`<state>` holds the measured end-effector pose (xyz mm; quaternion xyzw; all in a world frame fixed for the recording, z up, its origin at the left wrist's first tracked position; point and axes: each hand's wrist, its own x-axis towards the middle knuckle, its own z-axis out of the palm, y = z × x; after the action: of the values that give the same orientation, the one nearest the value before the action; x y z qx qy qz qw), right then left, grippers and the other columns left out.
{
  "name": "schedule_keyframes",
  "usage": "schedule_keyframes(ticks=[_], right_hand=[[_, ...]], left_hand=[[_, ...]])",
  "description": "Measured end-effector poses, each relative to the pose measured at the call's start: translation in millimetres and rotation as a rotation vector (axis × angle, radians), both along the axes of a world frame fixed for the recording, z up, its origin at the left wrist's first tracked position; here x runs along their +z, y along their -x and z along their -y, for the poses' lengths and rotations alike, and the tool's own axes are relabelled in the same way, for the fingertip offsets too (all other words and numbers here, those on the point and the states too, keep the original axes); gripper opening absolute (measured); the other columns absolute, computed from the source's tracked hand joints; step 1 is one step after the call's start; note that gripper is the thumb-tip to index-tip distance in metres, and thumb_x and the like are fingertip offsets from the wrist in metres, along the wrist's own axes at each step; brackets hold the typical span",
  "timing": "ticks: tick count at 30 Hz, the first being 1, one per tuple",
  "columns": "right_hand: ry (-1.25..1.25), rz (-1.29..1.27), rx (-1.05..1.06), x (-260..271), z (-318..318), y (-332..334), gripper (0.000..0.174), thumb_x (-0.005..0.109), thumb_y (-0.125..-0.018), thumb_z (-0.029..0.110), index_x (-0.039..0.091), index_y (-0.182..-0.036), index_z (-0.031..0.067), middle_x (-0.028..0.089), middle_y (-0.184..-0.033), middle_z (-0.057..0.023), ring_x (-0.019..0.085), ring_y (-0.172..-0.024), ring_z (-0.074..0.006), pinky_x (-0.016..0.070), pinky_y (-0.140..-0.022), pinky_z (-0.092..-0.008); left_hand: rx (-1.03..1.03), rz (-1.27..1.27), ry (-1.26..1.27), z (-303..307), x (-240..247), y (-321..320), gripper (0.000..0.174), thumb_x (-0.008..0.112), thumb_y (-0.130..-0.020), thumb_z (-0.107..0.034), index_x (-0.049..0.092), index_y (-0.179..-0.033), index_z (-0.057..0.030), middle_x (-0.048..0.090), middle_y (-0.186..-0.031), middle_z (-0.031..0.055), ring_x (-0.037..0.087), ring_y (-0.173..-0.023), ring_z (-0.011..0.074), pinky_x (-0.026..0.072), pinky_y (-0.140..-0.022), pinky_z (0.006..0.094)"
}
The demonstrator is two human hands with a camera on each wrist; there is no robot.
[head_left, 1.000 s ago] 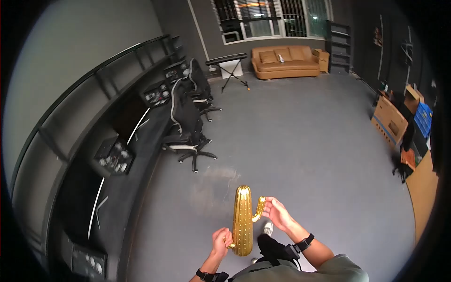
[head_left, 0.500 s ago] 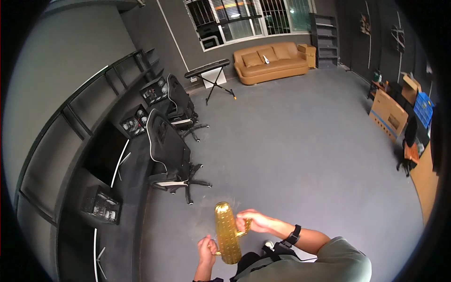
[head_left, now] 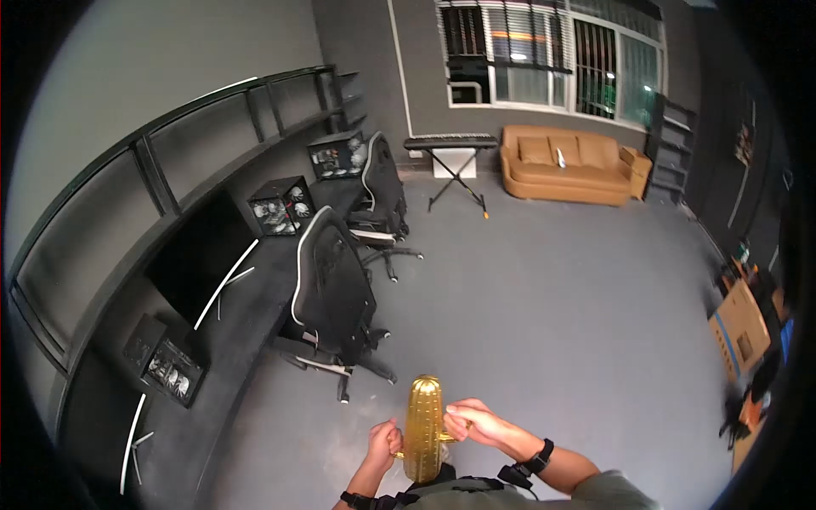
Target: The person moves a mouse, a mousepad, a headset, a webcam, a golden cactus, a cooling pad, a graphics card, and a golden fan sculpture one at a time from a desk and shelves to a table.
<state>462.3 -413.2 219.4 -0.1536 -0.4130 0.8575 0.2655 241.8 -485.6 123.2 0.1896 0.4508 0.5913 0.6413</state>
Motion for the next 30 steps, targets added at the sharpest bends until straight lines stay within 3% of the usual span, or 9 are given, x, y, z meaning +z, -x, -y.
schedule_keyframes(ticks=[2,3,5,7,12,18,22,26,30], right_hand=[[0.014,0.026,-0.164,9,-45,2,0.037,0.048,-0.092,0.02,0.037,-0.057,0.0104,0.04,-0.052,-0.003,0.04,-0.049,-0.0155,0.0327,-0.05,-0.0306],[0.013,0.035,-0.147,7,-69,2,0.037,0.048,-0.092,0.02,0.037,-0.057,0.0104,0.04,-0.052,-0.003,0.04,-0.049,-0.0155,0.0327,-0.05,-0.0306],[0.058,-0.012,-0.393,1,-105,-5,0.038,0.05,-0.089,0.021,0.035,-0.055,0.0115,0.036,-0.049,-0.0019,0.037,-0.046,-0.0149,0.031,-0.049,-0.0302],[0.122,-0.04,-0.497,-1,-140,-12,0.04,0.051,-0.086,0.023,0.032,-0.052,0.0124,0.034,-0.046,-0.0016,0.034,-0.044,-0.0146,0.0292,-0.047,-0.0302],[0.112,-0.137,-0.604,-26,-237,-12,0.041,0.051,-0.085,0.022,0.031,-0.051,0.0132,0.032,-0.045,-0.0009,0.03,-0.042,-0.0145,0.0286,-0.047,-0.0302],[0.156,-0.167,-0.539,-63,-397,-2,0.042,0.044,-0.087,0.025,0.03,-0.05,0.014,0.031,-0.044,0.001,0.032,-0.042,-0.0139,0.031,-0.048,-0.0299],[0.219,-0.195,-0.462,-50,-503,12,0.039,0.043,-0.088,0.024,0.032,-0.052,0.0143,0.031,-0.044,0.0015,0.03,-0.041,-0.013,0.0289,-0.047,-0.0296],[0.19,-0.234,-0.361,-46,-599,35,0.038,0.048,-0.087,0.022,0.034,-0.053,0.0122,0.032,-0.045,-0.0001,0.027,-0.041,-0.0133,0.0258,-0.045,-0.0295],[0.198,-0.04,-0.394,-44,-652,58,0.035,0.047,-0.086,0.023,0.035,-0.054,0.0128,0.031,-0.044,0.0,0.03,-0.04,-0.0138,0.03,-0.044,-0.0304]], left_hand=[[-0.025,-0.047,-0.033,-62,7,2,0.041,0.053,-0.091,-0.027,0.037,-0.056,-0.013,0.034,-0.043,-0.0011,0.029,-0.035,0.01,0.0219,-0.037,0.0257],[-0.072,-0.104,-0.053,-93,13,2,0.043,0.053,-0.092,-0.029,0.037,-0.055,-0.0135,0.033,-0.044,-0.0026,0.028,-0.035,0.009,0.0214,-0.038,0.0256],[-0.098,-0.168,-0.043,-146,29,-2,0.044,0.053,-0.092,-0.03,0.037,-0.054,-0.0137,0.033,-0.045,-0.0041,0.028,-0.037,0.0077,0.0214,-0.039,0.0253],[-0.126,-0.249,-0.041,-183,31,-6,0.046,0.053,-0.092,-0.032,0.037,-0.053,-0.0138,0.033,-0.046,-0.0055,0.028,-0.038,0.0064,0.0213,-0.04,0.025],[-0.18,-0.402,-0.144,-289,25,-7,0.048,0.051,-0.094,-0.031,0.039,-0.052,-0.0122,0.035,-0.047,-0.0061,0.031,-0.044,0.004,0.0224,-0.043,0.0238],[-0.096,-0.508,-0.174,-426,19,0,0.048,0.053,-0.094,-0.029,0.039,-0.052,-0.0093,0.035,-0.049,-0.006,0.03,-0.046,0.0039,0.023,-0.043,0.0246],[0.023,-0.651,-0.159,-507,34,5,0.049,0.054,-0.093,-0.028,0.039,-0.051,-0.0082,0.034,-0.049,-0.0064,0.03,-0.047,0.0035,0.0231,-0.043,0.025],[0.151,-0.596,-0.169,-579,34,18,0.049,0.054,-0.093,-0.029,0.039,-0.051,-0.0088,0.034,-0.048,-0.0066,0.029,-0.045,0.0037,0.0221,-0.042,0.0254],[0.202,-0.55,-0.063,-630,16,35,0.05,0.053,-0.093,-0.032,0.041,-0.05,-0.0095,0.038,-0.047,-0.0058,0.031,-0.043,0.0039,0.0233,-0.041,0.0245]])
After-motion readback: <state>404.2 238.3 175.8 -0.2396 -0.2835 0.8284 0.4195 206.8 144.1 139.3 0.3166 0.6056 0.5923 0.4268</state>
